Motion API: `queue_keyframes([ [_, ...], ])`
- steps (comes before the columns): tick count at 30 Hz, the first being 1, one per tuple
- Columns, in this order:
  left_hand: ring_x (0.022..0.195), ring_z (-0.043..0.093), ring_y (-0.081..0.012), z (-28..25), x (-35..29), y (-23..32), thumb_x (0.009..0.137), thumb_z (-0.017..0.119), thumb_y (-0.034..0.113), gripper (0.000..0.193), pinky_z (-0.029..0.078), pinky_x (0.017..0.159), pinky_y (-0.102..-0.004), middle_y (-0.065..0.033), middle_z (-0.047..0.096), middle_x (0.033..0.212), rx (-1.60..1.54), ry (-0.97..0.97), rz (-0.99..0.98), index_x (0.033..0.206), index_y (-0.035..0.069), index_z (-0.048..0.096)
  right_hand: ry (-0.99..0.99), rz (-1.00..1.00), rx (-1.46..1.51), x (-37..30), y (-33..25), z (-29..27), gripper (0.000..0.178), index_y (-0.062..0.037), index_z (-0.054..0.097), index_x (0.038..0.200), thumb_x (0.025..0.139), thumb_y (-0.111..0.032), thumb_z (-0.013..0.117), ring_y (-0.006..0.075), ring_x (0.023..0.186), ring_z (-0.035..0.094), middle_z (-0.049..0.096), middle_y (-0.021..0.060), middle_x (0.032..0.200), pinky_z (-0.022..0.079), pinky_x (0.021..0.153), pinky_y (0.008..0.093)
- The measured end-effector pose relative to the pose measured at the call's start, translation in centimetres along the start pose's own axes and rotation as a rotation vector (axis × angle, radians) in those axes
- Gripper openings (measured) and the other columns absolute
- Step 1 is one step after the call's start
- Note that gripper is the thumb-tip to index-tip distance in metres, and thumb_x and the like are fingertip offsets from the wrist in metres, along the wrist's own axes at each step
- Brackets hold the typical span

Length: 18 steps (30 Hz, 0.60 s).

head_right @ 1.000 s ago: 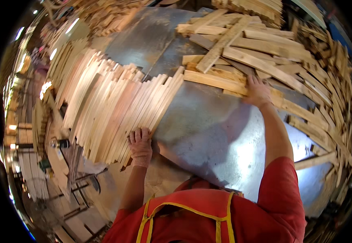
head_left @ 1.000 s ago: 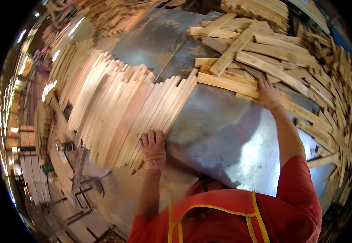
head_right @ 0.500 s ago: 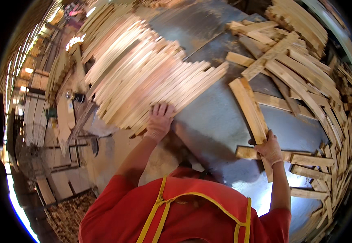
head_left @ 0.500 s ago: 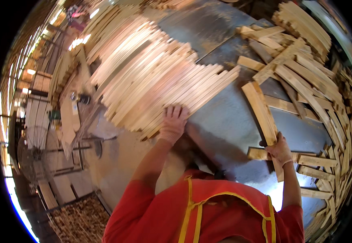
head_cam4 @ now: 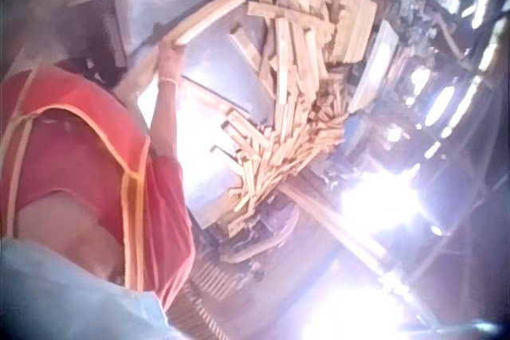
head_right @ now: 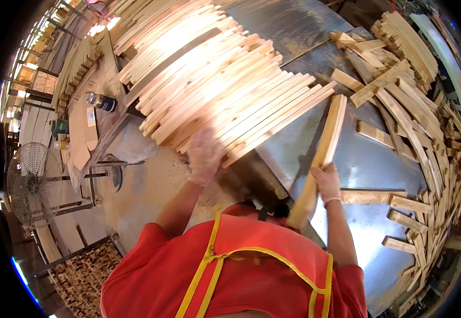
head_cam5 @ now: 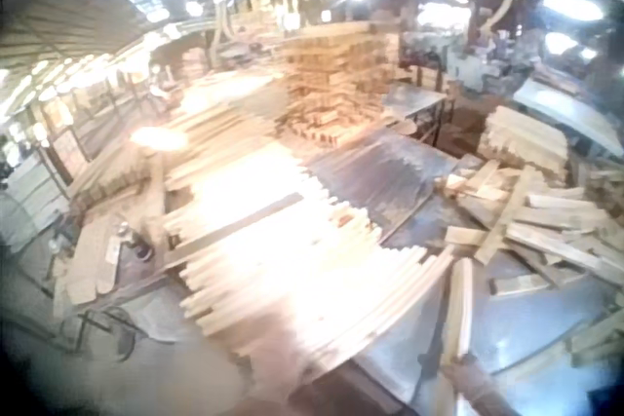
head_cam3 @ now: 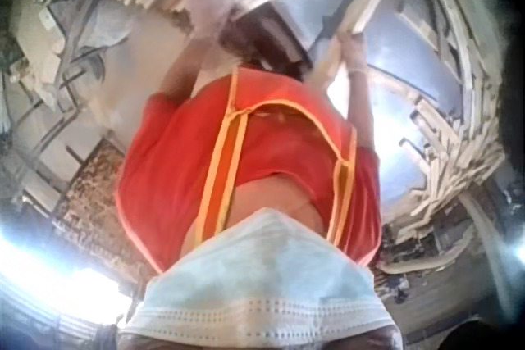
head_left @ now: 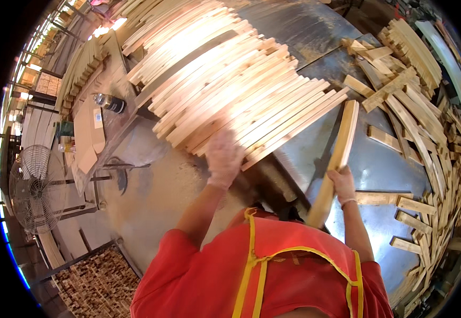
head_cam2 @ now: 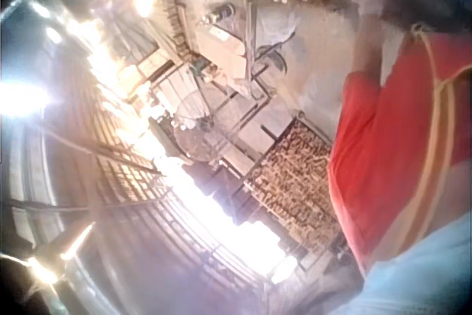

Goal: The person picks up thin wooden planks from a disorganized pile on a metal table and stacks them neatly into a vertical arrangement. The person handles the planks one by one, aligning them carefully to form a growing stack.

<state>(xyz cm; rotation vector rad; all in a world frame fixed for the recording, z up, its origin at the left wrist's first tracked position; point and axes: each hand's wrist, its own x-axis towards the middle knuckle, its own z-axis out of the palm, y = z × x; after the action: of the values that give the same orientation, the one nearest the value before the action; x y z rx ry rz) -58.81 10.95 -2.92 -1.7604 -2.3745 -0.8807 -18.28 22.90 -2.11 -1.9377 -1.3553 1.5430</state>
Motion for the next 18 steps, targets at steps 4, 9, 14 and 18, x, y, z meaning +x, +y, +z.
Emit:
queue_keyframes([
  [4, 0.138, 0.055, -0.0365, -2.2, -6.1, -11.8, 0.105, 0.067, 0.046, 0.066, 0.041, 0.119, -0.0514, -0.0143, 0.061, 0.149, -0.926, 0.316, -0.835, 0.155, 0.006, 0.052, -0.172, -0.185, -0.071, -0.2, -5.1, 10.5, 0.079, 0.0045, 0.049, 0.151, 0.092, -0.033, 0.084, 0.0298, 0.122, 0.069, 0.069, 0.0213, 0.139, 0.054, 0.107, 0.04],
  [9, 0.139, 0.054, -0.0291, -2.9, 0.4, -10.1, 0.11, 0.052, 0.058, 0.071, 0.037, 0.122, -0.042, -0.0096, 0.056, 0.158, -1.561, 0.673, -1.386, 0.162, 0.01, 0.047, -0.302, -0.252, -0.395, 0.7, -7.6, 10.4, 0.069, 0.0013, 0.059, 0.139, 0.09, -0.043, 0.078, 0.035, 0.105, 0.07, 0.074, 0.0194, 0.112, 0.055, 0.092, 0.0445],
  [14, 0.139, 0.053, -0.0234, -0.4, 1.4, -10.6, 0.111, 0.041, 0.062, 0.07, 0.03, 0.125, -0.0357, -0.0076, 0.059, 0.156, -1.533, 0.229, -1.141, 0.159, 0.012, 0.052, -0.029, -0.23, -0.17, 2.5, -2.8, 3.4, 0.062, 0.0009, 0.06, 0.135, 0.089, -0.035, 0.08, 0.0348, 0.105, 0.071, 0.073, 0.0184, 0.109, 0.055, 0.093, 0.0424],
  [18, 0.104, 0.066, -0.0253, -1.7, -7.7, -25.4, 0.106, 0.061, 0.035, 0.032, 0.054, 0.093, -0.0396, -0.0098, 0.071, 0.114, -1.66, 0.216, -0.776, 0.12, 0.007, 0.069, 0.224, -0.476, -0.714, 3.0, -0.4, -6.9, 0.055, -0.0059, 0.063, 0.137, 0.086, -0.019, 0.076, 0.0348, 0.125, 0.066, 0.072, 0.0158, 0.128, 0.054, 0.102, 0.0439],
])
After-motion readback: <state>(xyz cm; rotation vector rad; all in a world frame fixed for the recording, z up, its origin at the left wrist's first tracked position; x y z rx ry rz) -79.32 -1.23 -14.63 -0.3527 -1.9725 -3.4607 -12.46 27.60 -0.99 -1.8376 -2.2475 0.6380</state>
